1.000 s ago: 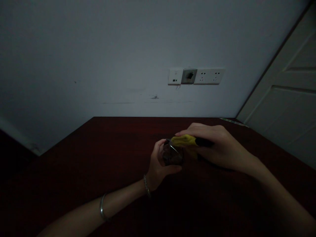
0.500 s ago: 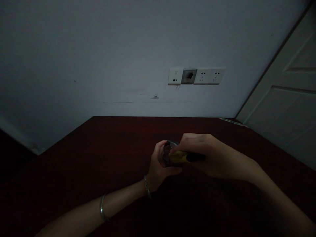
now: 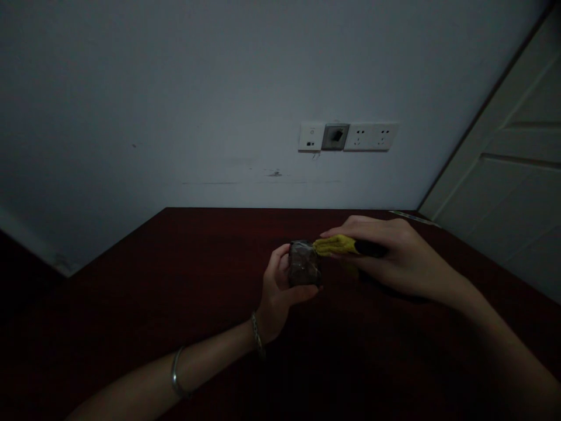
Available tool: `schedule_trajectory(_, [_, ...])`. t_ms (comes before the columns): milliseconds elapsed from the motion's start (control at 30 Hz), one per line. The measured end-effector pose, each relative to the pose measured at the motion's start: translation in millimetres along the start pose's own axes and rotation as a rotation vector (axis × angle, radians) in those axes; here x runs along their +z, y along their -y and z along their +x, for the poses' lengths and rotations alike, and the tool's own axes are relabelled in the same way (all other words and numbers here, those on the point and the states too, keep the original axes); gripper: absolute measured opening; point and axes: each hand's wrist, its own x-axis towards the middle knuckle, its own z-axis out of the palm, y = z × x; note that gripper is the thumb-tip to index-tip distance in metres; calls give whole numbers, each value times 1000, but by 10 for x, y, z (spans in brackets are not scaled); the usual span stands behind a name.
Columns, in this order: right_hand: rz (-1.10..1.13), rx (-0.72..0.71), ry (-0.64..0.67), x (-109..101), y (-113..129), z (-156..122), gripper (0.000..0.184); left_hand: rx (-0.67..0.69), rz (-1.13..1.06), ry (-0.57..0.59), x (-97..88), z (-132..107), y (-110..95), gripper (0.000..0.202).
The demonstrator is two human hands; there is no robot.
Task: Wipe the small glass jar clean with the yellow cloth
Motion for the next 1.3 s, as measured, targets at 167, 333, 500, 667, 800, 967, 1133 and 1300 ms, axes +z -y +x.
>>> schedule_trajectory(167, [13,-19,31,12,28,18,26,-26,-23,-22,68,7,-59,69])
schedule_trajectory(333, [78,-54,102,2,83,35,23,-35,-29,-50,66,40,-58,65])
schedule_trajectory(500, [120,-28,200,6,176,42,33,41,0,-37,5,92,-37,63])
schedule_trajectory(667, [66,12,63,-12,119,4,26,-14,-22,-22,17,82,-57,65])
schedule_trajectory(800, [-21,12,-109,12,-14,-20,28,-45,-18,-35,57,46,-83,67])
schedule_trajectory(967, [46,-15,-50,55,-4,-4,27,-40,-13,-20,77,30,-97,68])
schedule_trajectory(1133, [132,-8,151,20,189,16,29,12,1,-32,54,80,-78,64])
schedule_trajectory(1300, [121,12,169,-16,224,7,27,17,-12,-31,47,97,-88,66])
